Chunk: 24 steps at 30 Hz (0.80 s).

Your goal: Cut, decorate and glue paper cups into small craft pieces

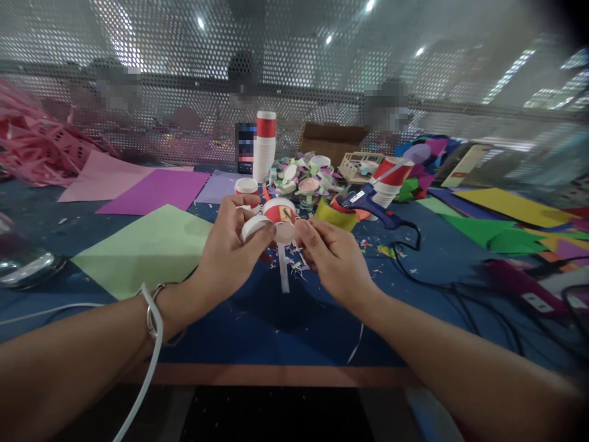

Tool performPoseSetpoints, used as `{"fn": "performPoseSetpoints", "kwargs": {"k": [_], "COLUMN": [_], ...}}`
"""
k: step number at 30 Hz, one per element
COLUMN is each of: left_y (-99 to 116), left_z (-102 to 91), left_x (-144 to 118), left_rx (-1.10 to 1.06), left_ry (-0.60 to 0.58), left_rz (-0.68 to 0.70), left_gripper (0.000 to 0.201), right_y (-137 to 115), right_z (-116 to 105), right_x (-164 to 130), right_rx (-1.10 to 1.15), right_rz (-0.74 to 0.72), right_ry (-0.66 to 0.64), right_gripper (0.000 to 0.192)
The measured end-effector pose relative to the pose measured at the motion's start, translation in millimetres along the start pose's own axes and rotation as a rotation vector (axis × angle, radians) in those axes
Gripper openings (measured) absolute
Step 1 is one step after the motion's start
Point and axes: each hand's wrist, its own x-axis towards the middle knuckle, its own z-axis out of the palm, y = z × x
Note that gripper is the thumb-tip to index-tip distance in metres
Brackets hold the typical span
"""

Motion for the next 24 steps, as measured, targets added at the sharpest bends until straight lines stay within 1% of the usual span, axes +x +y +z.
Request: {"fn": "performPoseSetpoints", "kwargs": {"k": [2,4,7,10,12,15,16,17,18,19,21,23,24], "left_y": [-2,-4,-7,-5,-1,9,13,17,20,23,25,21,17], "left_z": [-1.9,-4.8,-9.8,-15.3,-19.5,-27.8,-31.0,-34.2,-37.2,-39.8,-43.0,-43.2,-42.3], "left_x": [2,3,4,6,6,8,8,9,11,12,15,17,17], "left_rx": [0.05,0.144,0.293,0.495,0.658,0.812,0.851,0.888,0.928,0.95,0.949,0.939,0.937], "left_ry": [-0.001,-0.021,-0.074,-0.131,-0.215,-0.442,-0.49,-0.498,-0.467,-0.417,-0.335,-0.304,-0.311], "left_rz": [0.047,0.131,0.269,0.353,0.372,0.368,0.361,0.353,0.367,0.392,0.398,0.383,0.376], "left_gripper": [0.035,0.035,0.034,0.029,0.028,0.036,0.039,0.04,0.037,0.033,0.026,0.028,0.034], "right_y": [4,7,9,8,8,9,10,11,12,13,16,18,19], "right_z": [-1,-2,-3,-3,-4,-6,-7,-7,-8,-9,-10,-10,-11], "right_x": [2,3,5,5,5,7,8,9,11,12,15,17,18], "right_rx": [0.08,0.143,0.214,0.25,0.264,0.258,0.248,0.233,0.216,0.197,0.162,0.12,0.086], "right_rz": [0.044,0.075,0.105,0.154,0.173,0.173,0.171,0.17,0.169,0.167,0.159,0.149,0.144], "right_ry": [0.004,0.012,-0.008,-0.039,-0.049,-0.05,-0.049,-0.049,-0.049,-0.05,-0.047,-0.037,-0.033], "right_gripper": [0.045,0.045,0.045,0.045,0.044,0.044,0.044,0.045,0.045,0.046,0.046,0.046,0.046]}}
